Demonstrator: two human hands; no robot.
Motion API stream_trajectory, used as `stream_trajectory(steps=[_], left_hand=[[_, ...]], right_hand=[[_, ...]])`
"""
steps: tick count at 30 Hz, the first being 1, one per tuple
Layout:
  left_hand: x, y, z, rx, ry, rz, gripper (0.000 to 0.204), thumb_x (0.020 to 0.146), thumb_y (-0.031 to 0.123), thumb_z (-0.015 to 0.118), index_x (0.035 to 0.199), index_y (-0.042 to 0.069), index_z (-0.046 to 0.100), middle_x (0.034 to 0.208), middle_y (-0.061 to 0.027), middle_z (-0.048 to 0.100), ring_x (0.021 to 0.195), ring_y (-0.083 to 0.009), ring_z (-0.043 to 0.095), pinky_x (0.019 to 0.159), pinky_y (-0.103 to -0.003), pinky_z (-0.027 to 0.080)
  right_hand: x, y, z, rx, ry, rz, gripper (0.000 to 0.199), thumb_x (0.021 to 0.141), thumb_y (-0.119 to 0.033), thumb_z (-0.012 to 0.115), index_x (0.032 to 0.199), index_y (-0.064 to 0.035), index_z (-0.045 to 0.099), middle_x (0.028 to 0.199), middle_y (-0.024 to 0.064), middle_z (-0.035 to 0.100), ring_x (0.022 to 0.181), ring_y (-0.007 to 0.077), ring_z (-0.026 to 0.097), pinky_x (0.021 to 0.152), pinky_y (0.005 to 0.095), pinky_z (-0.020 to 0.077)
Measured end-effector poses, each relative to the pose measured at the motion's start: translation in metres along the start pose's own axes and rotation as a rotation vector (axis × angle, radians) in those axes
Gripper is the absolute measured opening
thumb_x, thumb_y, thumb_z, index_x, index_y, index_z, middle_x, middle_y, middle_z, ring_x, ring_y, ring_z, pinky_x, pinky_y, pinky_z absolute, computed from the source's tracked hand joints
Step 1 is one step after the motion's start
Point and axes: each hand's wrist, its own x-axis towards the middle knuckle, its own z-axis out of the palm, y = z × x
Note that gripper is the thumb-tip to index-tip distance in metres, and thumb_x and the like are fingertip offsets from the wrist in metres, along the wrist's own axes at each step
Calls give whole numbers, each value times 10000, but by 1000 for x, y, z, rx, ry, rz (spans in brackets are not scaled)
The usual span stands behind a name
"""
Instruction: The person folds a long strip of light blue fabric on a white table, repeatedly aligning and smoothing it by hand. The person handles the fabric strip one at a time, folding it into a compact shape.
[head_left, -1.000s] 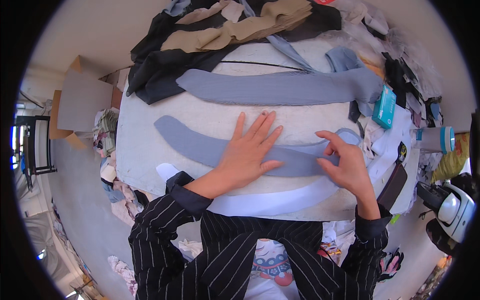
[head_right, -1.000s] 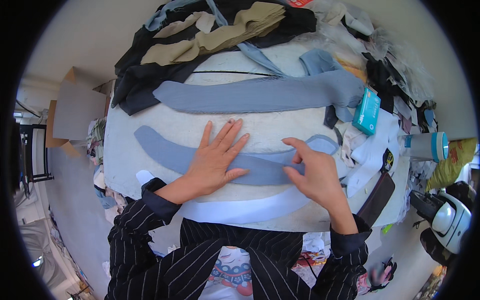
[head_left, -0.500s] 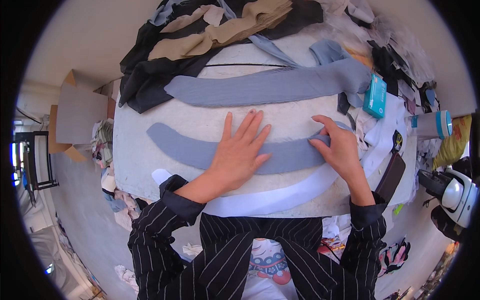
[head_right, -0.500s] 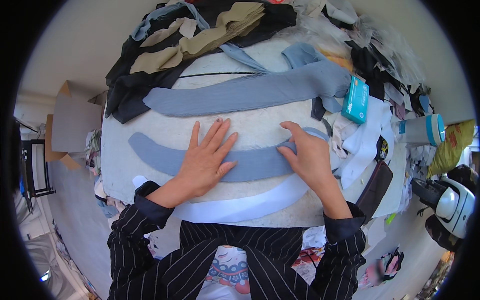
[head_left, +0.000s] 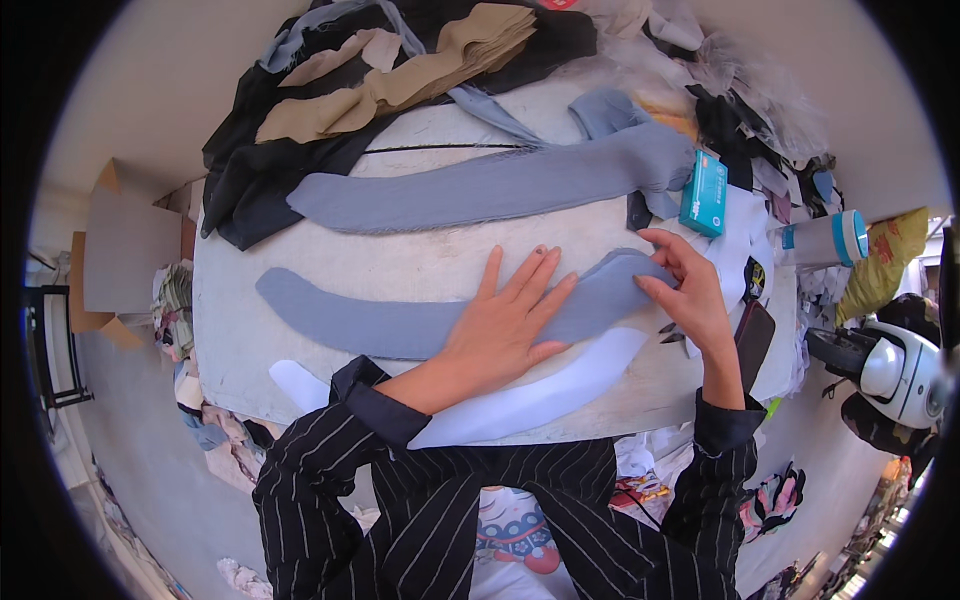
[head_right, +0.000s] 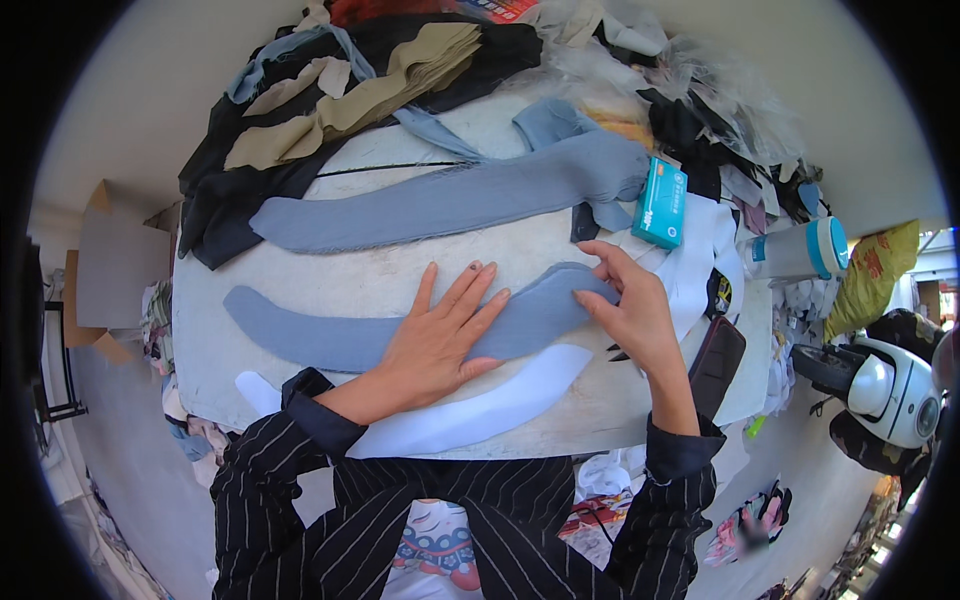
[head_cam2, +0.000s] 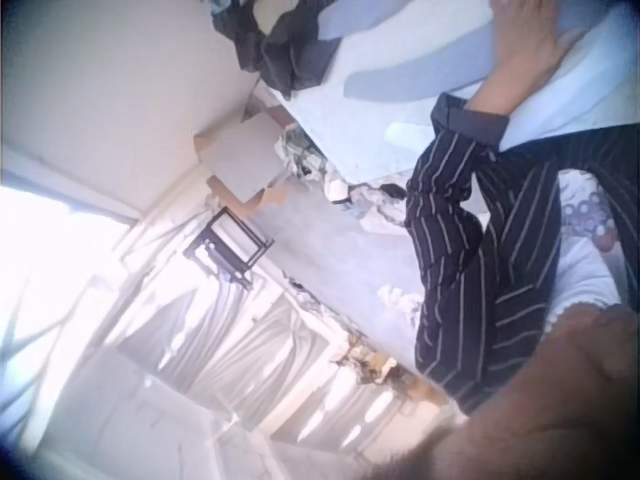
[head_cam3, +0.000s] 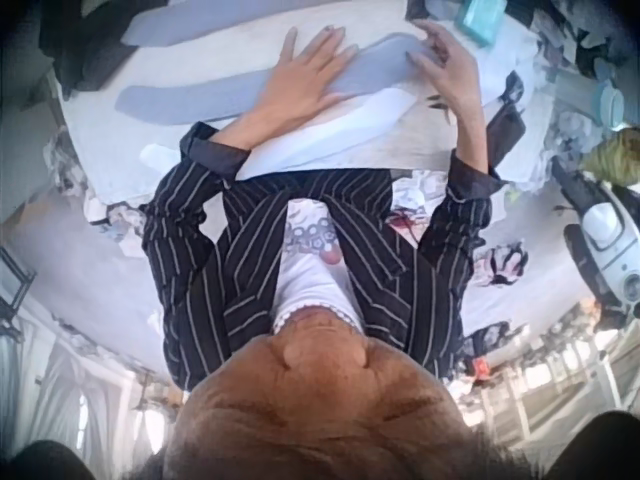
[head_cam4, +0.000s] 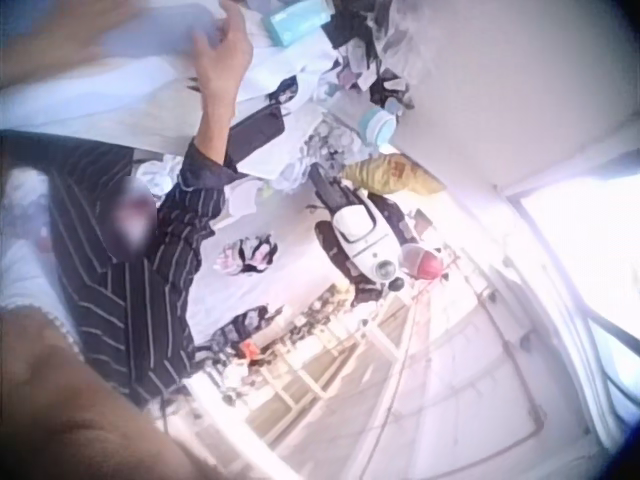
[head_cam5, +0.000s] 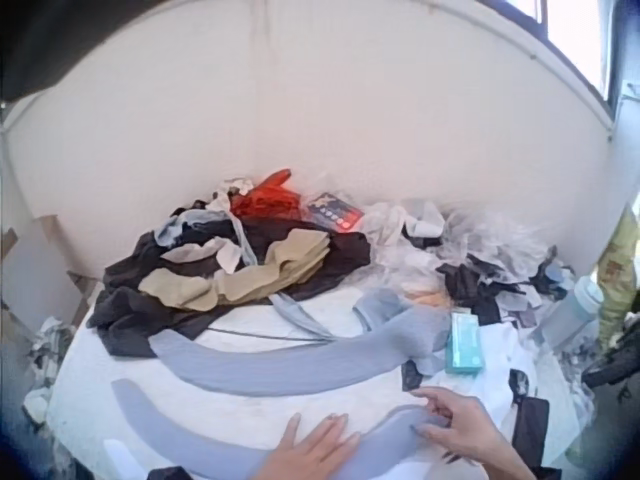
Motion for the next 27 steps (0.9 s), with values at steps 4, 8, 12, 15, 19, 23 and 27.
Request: stream_trajectory(steps=[4, 8, 12, 15, 19, 23, 27], left_hand=[[2, 1, -2, 23, -18, 5, 680, 946, 504, 460, 1508, 146, 323, 1584, -164, 201, 1481, -293, 167, 1178, -572, 51], [0, 0, 0, 29, -15, -1, 667, 945, 492, 469, 1503, 151, 337, 1584, -164, 202, 1478, -296, 175, 1175, -578, 62], [-1, 2, 0, 33, -14, -10, 672, 935, 479, 497, 1499, 149, 343, 1582, -163, 206, 1477, -294, 176, 1174, -581, 66], [2, 4, -3, 34, -14, -10, 679, 924, 469, 521, 1496, 146, 348, 1579, -167, 211, 1478, -293, 173, 1172, -583, 72], [1, 4, 0, -1, 8, 3, 667, 924, 431, 543, 1492, 138, 351, 1577, -174, 215, 1478, -304, 172, 1166, -586, 82], [0, 3, -1, -141, 94, 20, 658, 928, 403, 554, 1491, 133, 350, 1581, -175, 205, 1473, -317, 189, 1163, -585, 98], [-42, -24, -40, -313, 301, -28, 621, 931, 363, 566, 1473, 124, 382, 1571, -173, 241, 1464, -333, 213, 1159, -584, 105]], right_hand=[[6, 8, 8, -147, 64, -49, 505, 745, -50, 743, 1228, -77, 602, 829, 59, 603, 704, 177, 567, 667, 285, 479], [5, 5, 15, -247, 160, -69, 488, 738, -68, 749, 1205, -73, 609, 833, 55, 618, 690, 159, 571, 634, 268, 466], [4, 2, 12, -97, 274, -133, 324, 815, -84, 710, 1125, -30, 630, 852, 18, 624, 692, 90, 549, 613, 223, 440], [15, 16, 24, 247, 32, -31, 163, 903, -133, 650, 1004, -6, 660, 832, -10, 633, 702, 46, 536, 599, 196, 425], [19, 9, 15, 350, 67, 77, 135, 911, -92, 632, 1010, -1, 647, 814, -5, 624, 695, 39, 543, 601, 169, 411], [-5, -31, 32, 288, 245, -21, 97, 888, -29, 638, 981, -4, 652, 803, -13, 618, 659, 37, 533, 574, 185, 405], [-51, -90, 85, 163, -5, -199, 74, 843, -4, 669, 915, -20, 663, 775, -1, 616, 628, 57, 543, 556, 207, 411]])
